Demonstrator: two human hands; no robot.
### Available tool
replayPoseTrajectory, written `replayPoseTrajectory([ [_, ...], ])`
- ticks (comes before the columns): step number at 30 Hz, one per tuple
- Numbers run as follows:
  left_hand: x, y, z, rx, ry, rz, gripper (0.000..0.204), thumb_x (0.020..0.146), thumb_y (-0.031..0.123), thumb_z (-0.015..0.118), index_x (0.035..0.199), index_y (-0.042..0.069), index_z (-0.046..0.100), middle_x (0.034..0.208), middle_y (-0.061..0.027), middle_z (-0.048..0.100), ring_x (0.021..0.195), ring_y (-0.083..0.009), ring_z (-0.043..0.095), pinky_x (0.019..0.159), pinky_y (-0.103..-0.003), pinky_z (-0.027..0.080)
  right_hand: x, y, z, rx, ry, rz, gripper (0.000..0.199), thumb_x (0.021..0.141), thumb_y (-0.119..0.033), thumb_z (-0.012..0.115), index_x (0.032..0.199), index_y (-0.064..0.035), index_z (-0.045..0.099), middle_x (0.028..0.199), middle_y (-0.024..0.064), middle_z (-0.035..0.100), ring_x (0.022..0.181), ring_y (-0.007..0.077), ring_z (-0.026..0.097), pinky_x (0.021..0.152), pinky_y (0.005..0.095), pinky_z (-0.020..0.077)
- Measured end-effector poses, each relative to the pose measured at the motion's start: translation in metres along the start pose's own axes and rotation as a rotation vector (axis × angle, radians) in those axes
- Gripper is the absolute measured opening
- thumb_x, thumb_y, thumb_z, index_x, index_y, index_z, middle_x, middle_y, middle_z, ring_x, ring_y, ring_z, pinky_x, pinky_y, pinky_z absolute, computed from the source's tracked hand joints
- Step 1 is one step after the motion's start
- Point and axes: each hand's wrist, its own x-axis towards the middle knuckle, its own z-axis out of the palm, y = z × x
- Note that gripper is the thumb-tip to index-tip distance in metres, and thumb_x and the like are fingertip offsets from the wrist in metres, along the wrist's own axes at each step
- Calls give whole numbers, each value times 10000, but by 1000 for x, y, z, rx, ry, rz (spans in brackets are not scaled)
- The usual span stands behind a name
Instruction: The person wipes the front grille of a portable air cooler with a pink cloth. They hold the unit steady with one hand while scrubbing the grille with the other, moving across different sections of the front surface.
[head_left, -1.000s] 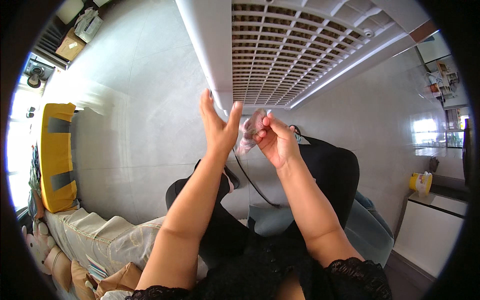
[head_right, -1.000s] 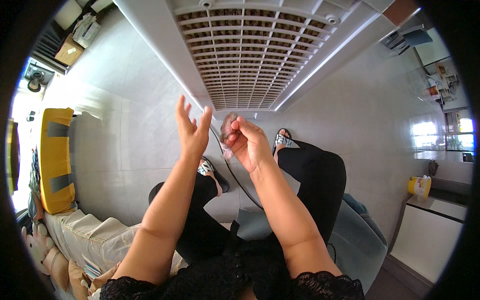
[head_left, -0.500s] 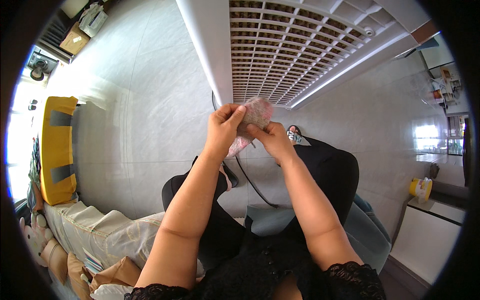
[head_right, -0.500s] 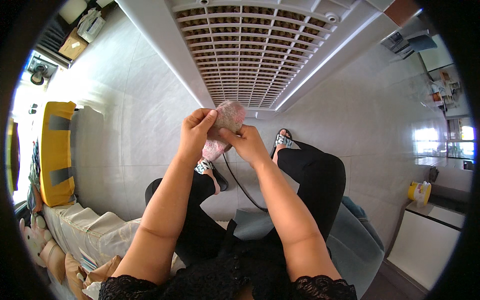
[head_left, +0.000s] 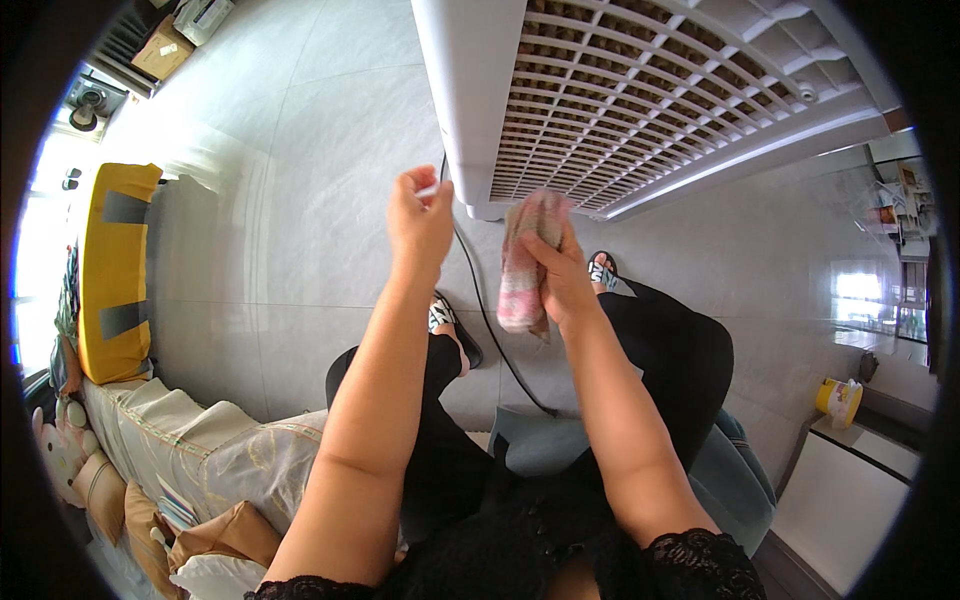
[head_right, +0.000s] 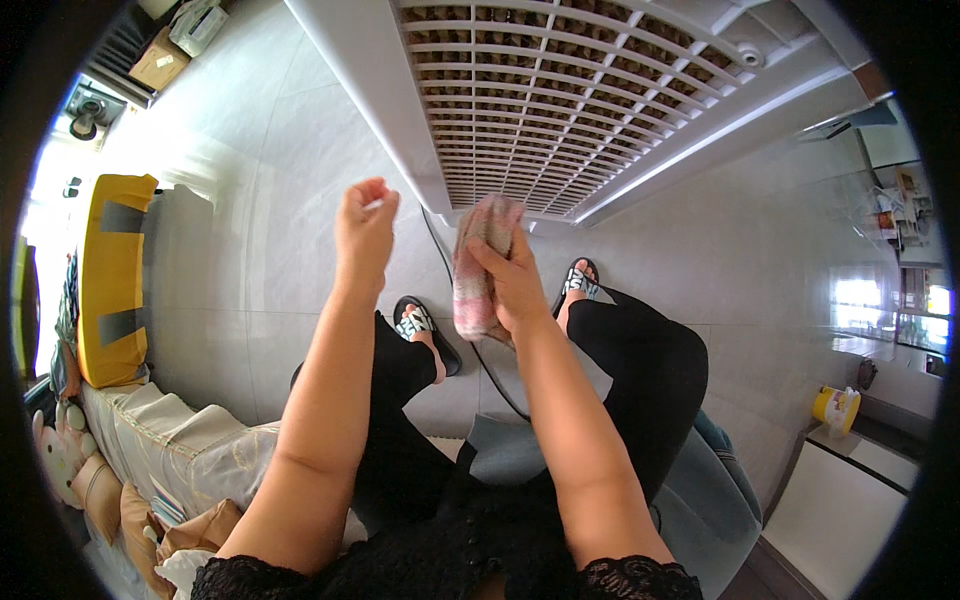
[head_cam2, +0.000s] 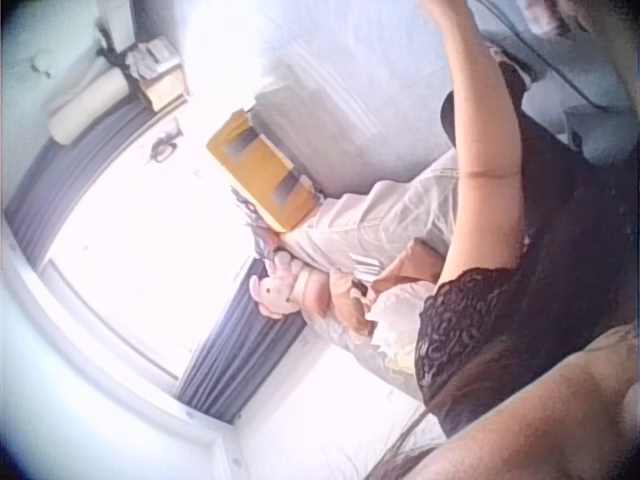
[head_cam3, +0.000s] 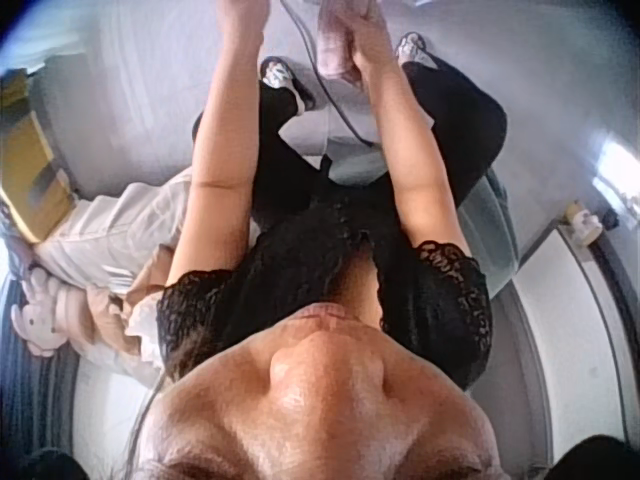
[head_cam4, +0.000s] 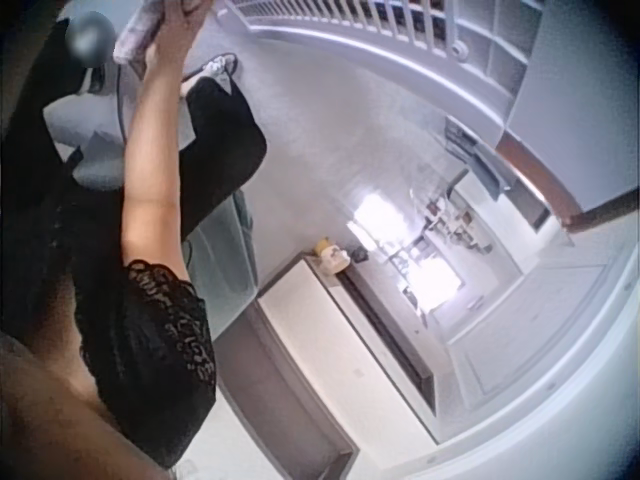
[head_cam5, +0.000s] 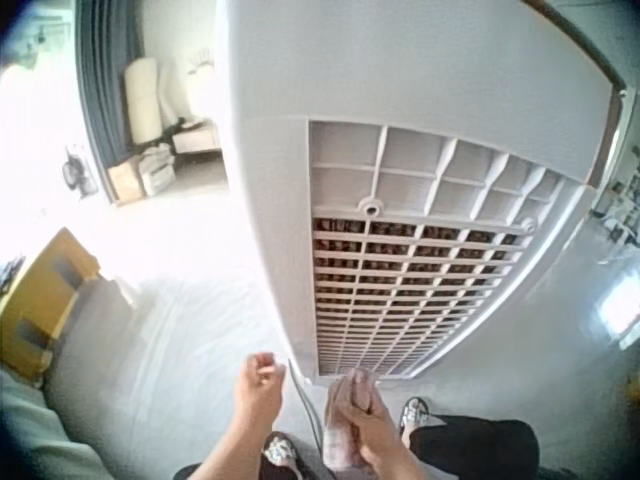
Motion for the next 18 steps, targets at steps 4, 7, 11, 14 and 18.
replayPoseTrajectory([
  [4,8,27,5,-115,97,-84,493,893,176,628,1317,-9,457,1243,-135,540,1033,-194,552,862,-322,466,43,36,-1,85,243,57,431,915,-282,651,1247,-38,526,1033,56,618,889,175,623,755,323,521],
  [7,17,29,15,-223,132,-62,545,914,153,593,1390,-9,383,1296,-146,512,1086,-192,531,913,-317,446,55,31,25,250,304,119,376,942,-312,545,1170,-13,560,1003,98,621,833,217,635,730,385,526],
  [11,35,20,19,-540,8,117,480,957,104,499,1408,-10,378,1310,-134,516,1120,-179,524,947,-310,428,43,13,40,209,170,120,280,950,-163,500,1159,13,560,1053,137,628,860,244,655,682,447,564],
  [14,29,32,22,-586,-83,39,338,992,159,478,1307,36,491,1240,-54,561,1149,-135,481,1008,-330,357,57,24,29,174,192,74,190,944,-98,575,1068,40,619,1007,124,658,846,200,667,682,357,575],
  [18,28,33,25,-602,-82,22,252,1014,201,462,1196,81,588,1139,29,586,1086,-83,470,1000,-315,325,71,36,32,91,327,8,135,896,-90,669,938,37,680,874,80,684,769,152,659,677,281,554],
])
